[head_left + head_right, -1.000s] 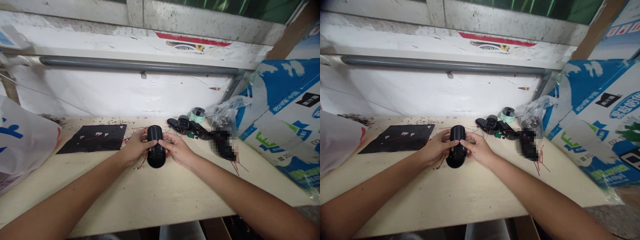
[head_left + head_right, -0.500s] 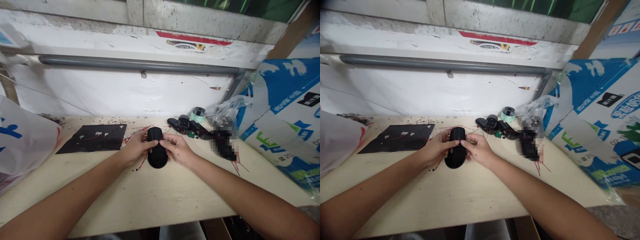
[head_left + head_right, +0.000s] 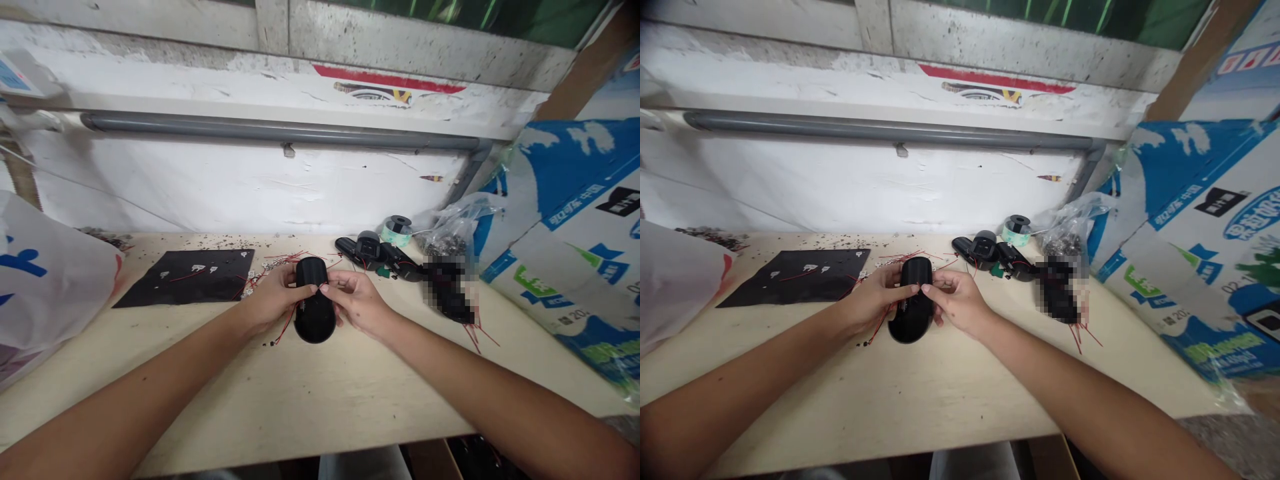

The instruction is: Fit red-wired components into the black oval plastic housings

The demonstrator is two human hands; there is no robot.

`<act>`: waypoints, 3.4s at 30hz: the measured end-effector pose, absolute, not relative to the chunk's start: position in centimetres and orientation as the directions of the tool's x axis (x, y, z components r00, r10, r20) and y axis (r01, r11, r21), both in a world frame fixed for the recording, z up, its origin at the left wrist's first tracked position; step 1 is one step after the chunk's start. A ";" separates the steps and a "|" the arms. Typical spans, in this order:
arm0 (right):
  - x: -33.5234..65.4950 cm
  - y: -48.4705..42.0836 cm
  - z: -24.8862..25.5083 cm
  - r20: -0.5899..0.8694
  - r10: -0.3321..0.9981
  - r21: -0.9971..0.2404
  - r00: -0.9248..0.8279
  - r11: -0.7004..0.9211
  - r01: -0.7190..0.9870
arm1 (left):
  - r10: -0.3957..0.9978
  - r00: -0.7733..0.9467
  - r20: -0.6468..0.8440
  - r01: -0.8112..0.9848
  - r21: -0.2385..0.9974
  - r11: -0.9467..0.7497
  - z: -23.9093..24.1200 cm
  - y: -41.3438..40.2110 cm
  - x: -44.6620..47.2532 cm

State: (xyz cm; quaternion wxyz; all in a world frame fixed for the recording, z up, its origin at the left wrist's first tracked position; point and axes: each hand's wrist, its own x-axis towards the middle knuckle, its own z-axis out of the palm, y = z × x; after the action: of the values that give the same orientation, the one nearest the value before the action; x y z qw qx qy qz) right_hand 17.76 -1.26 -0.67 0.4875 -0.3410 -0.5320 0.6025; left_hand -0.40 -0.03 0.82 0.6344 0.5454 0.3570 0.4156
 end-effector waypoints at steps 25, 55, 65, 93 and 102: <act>18.7 -1.0 0.3 -0.050 0.893 -0.961 -0.448 -0.165 -0.222 | 0.768 0.640 -0.029 -0.173 0.968 0.180 1.0 0.3 -1.4; 18.7 -0.6 0.1 -0.067 0.884 -0.960 -0.462 -0.184 -0.213 | 0.762 0.647 -0.028 -0.191 0.961 0.198 0.5 0.7 -1.4; 18.6 -0.6 -0.2 -0.055 0.895 -0.954 -0.444 -0.178 -0.242 | 0.806 0.592 -0.008 -0.144 0.983 0.116 0.6 0.4 -0.9; 18.6 -0.8 0.1 -0.055 0.889 -0.944 -0.455 -0.195 -0.267 | 0.819 0.572 -0.039 -0.277 0.931 0.238 1.3 0.0 -0.8; 18.6 -0.9 0.7 -0.061 0.886 -0.920 -0.459 -0.229 -0.319 | 0.862 0.496 -0.105 -0.310 0.906 0.288 1.5 0.2 -1.1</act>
State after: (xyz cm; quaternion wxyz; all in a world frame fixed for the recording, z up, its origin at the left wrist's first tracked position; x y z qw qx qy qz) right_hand 18.60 -0.89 0.72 0.4184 -0.3092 -0.4590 0.7202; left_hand -1.05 0.23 1.51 0.7407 0.4465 0.3092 0.3956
